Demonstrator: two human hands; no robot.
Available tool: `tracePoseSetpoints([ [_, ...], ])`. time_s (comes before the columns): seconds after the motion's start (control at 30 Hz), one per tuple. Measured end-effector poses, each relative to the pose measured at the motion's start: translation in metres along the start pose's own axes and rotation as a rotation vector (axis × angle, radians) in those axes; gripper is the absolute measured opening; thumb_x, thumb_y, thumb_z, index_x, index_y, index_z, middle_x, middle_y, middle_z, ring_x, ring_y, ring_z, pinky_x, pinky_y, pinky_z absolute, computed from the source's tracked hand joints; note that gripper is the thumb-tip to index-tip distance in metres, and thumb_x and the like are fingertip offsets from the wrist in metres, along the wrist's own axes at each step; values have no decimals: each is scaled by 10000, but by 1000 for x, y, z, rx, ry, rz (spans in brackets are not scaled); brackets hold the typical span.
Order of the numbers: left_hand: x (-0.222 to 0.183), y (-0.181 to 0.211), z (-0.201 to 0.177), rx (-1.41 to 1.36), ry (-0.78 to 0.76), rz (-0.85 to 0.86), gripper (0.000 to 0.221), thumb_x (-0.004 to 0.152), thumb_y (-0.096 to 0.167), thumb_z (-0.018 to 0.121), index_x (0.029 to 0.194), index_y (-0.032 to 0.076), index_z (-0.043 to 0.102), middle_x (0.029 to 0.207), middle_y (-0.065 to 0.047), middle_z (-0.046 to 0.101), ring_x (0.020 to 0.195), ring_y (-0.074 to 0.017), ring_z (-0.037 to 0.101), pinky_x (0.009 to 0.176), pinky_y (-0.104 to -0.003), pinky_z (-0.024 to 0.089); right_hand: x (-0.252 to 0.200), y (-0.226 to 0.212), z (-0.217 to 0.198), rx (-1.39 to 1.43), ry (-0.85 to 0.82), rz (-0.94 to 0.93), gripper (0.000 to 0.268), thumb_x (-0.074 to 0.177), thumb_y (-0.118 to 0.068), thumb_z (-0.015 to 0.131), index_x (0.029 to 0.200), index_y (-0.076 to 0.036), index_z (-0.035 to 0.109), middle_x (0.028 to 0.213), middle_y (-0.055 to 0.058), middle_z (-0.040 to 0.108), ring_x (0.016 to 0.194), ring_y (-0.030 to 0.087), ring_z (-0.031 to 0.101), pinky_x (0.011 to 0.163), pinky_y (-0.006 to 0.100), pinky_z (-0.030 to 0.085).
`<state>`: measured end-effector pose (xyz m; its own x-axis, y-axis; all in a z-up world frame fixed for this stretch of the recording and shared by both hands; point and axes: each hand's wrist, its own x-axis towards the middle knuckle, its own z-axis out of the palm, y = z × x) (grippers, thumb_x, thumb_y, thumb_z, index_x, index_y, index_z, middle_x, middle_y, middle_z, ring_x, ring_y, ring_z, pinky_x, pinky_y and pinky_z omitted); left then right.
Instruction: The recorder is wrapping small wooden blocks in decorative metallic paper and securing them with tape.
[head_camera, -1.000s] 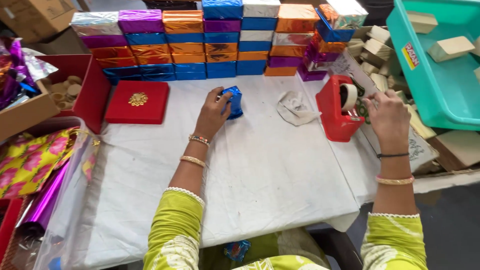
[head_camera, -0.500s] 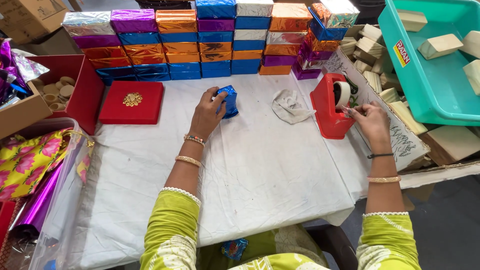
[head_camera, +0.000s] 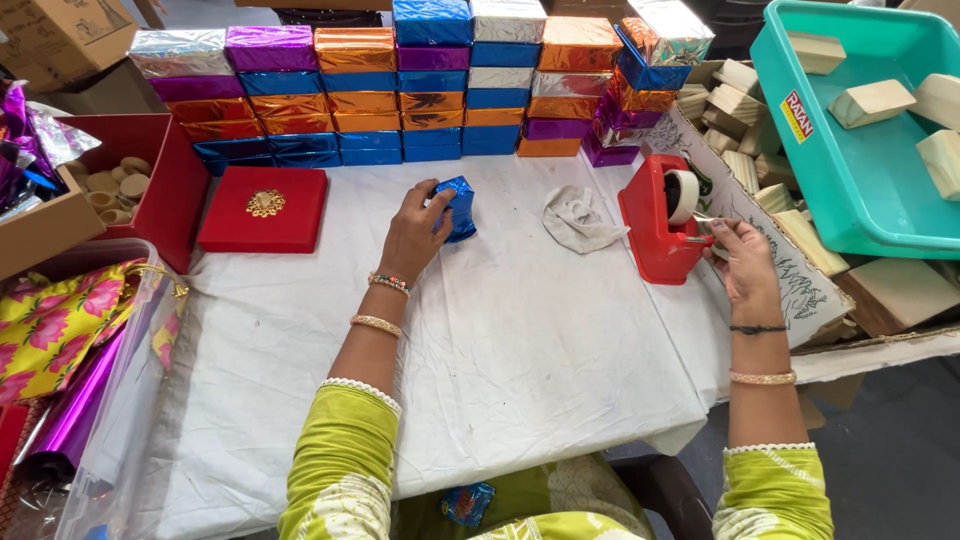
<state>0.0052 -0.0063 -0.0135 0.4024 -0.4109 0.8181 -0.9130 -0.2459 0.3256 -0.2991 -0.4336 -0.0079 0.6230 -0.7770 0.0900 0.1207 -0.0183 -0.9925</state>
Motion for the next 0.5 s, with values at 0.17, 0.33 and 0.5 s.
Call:
tracePoseSetpoints([
  [0.17,1,2,-1,-6,-16,-25,323,902,78,730,1221,101,681,1300,-179,634,1083,-328,688,872,-374,617,-8,12,5,-21,0,-129,126,978,-100,731,1060,-88,636,923,-27,672,771,60,607,687,194,509],
  [0.33,0,0,0,4,-13,-13,320,911,77,726,1226,103,680,1307,-181,629,1103,-329,685,873,-371,620,-16,10,7,-31,5,-182,154,981,-97,755,1077,-54,643,898,-12,661,722,62,569,634,200,476],
  [0.5,-1,0,0,3,-9,-11,322,919,74,724,1237,106,681,1308,-176,630,1107,-327,685,878,-374,621,-30,18,15,96,9,-190,157,969,-94,761,1069,-40,653,877,7,677,695,75,579,612,204,491],
])
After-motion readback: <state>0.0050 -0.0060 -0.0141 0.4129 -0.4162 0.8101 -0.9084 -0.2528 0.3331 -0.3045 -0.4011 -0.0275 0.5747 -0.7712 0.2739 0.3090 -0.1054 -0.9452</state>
